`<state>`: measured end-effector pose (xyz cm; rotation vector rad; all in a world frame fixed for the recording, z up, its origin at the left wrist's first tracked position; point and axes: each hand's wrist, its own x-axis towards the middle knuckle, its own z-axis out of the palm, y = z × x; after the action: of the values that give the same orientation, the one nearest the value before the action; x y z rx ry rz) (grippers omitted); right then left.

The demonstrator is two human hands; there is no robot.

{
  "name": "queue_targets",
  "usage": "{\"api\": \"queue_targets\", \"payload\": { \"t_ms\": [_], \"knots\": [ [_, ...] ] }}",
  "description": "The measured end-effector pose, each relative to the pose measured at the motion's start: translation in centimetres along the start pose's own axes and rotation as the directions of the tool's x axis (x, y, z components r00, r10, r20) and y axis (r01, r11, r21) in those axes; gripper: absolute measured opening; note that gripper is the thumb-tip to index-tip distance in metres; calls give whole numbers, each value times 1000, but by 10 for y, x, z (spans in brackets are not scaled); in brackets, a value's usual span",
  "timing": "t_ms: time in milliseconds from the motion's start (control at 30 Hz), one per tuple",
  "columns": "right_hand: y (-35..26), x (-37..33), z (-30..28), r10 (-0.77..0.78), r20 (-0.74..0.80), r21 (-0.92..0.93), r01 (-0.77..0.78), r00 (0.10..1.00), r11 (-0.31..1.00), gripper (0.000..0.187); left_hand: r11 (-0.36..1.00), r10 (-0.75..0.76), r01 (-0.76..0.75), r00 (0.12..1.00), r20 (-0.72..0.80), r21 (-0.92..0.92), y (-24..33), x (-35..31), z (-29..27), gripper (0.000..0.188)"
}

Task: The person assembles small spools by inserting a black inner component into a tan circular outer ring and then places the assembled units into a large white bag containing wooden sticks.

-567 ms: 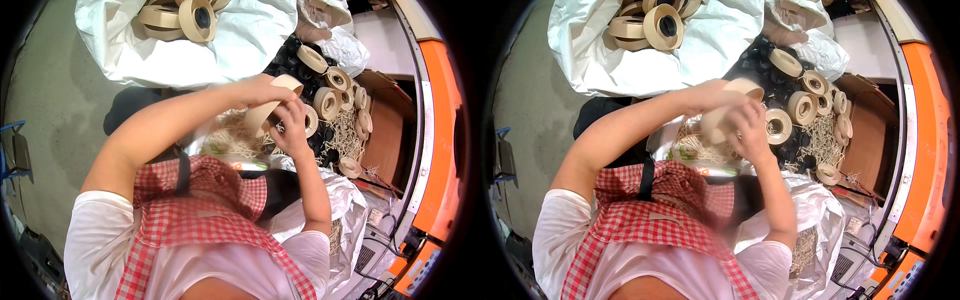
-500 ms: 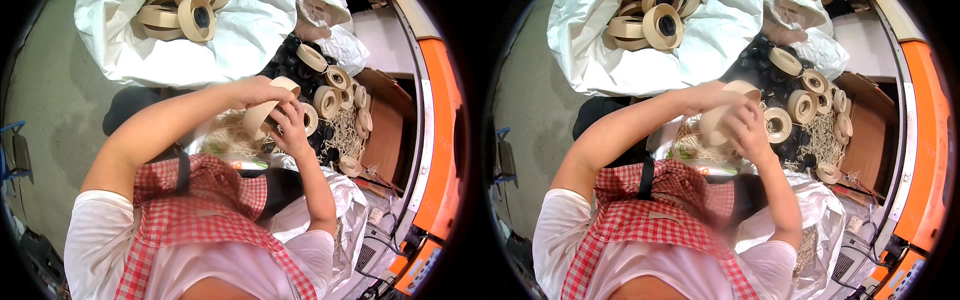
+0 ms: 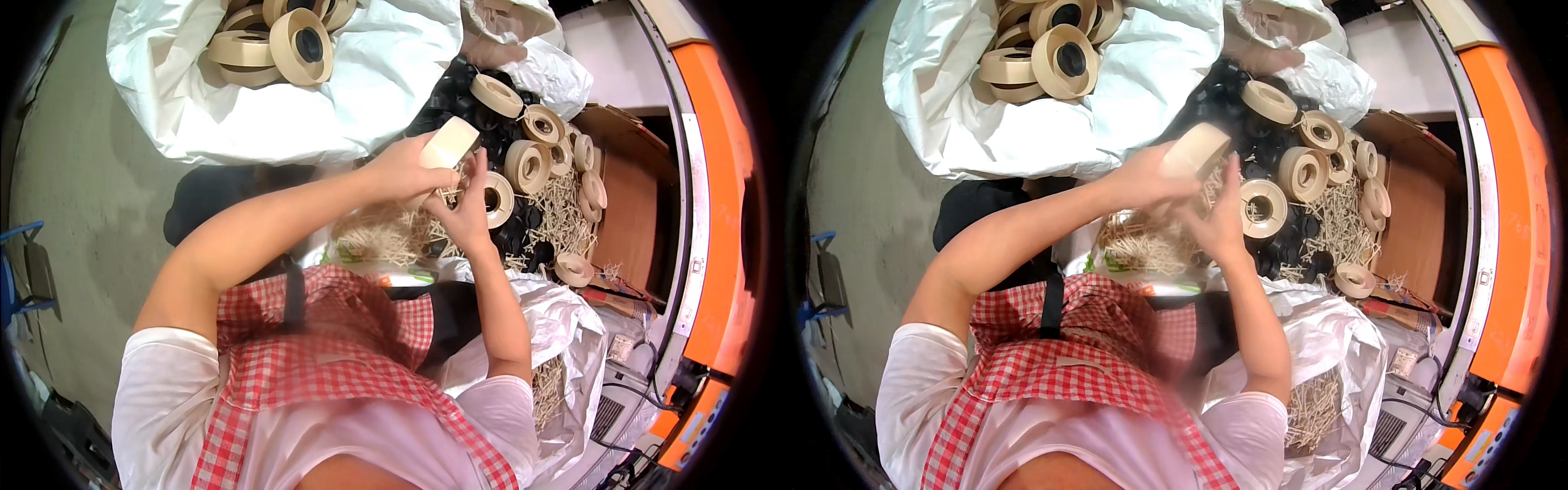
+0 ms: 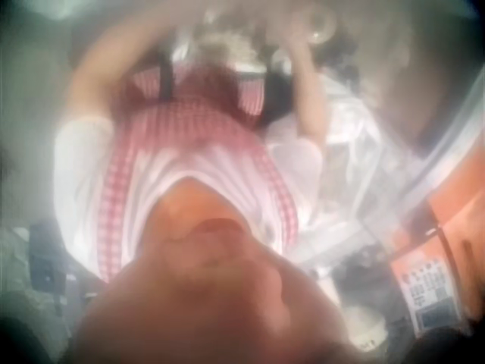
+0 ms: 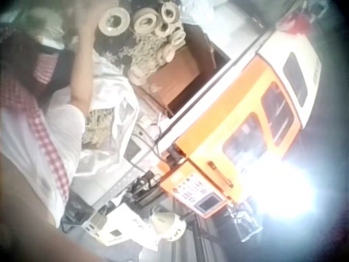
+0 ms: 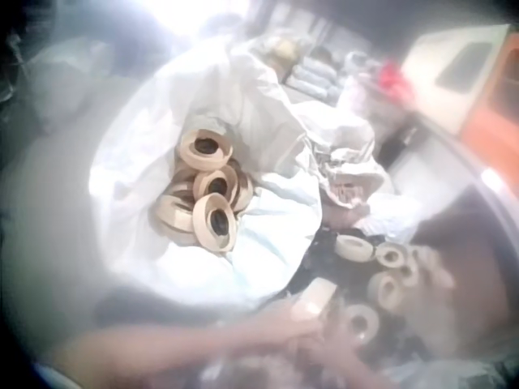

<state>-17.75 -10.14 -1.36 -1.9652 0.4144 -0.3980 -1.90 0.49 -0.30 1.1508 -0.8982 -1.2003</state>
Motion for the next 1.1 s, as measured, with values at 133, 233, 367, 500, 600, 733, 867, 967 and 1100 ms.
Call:
{"api": "queue_targets", "payload": {
  "t_ms": [133, 233, 367, 500, 600, 733, 867, 967, 1100],
  "knots": [
    [-9, -4, -6, 672, 106, 359, -658, 733, 662, 36, 998, 19, -23, 997, -70, -50, 0, -3, -3, 54],
    [6, -5, -21, 470, -33, 345, -432, 882, 833, 46, 993, 23, -26, 999, -30, -113, 8, -2, -2, 53],
    [-5, -3, 5, 304, -72, 232, -280, 950, 931, 74, 1000, 21, -22, 999, -32, -12, 16, -7, 5, 46],
    [-29, -7, 14, -125, 80, -600, 148, 989, 786, 68, 969, -246, 248, 961, 123, -5, 7, 8, -8, 51],
    [-16, -10, 1, -321, 373, -618, 491, 870, 614, 66, 867, -376, 437, 889, 261, -238, -10, 12, -7, 51],
    [-25, 2, -2, 727, 176, 558, -676, 663, 481, 48, 991, -13, 18, 999, 42, -130, -15, 7, 7, 51],
    [-29, -5, 0, 654, 188, 649, -593, 733, 477, 55, 987, 26, -27, 1000, 8, 158, -8, -1, 11, 59],
    [-23, -17, 18, 534, 1, 455, -476, 845, 753, 47, 991, -25, 22, 1000, 18, 135, -7, 2, 11, 53],
    [-8, -26, -4, -330, 232, -633, 400, 915, 663, 54, 885, -394, 398, 917, 65, -243, -18, 12, 0, 41]
  ]
}}
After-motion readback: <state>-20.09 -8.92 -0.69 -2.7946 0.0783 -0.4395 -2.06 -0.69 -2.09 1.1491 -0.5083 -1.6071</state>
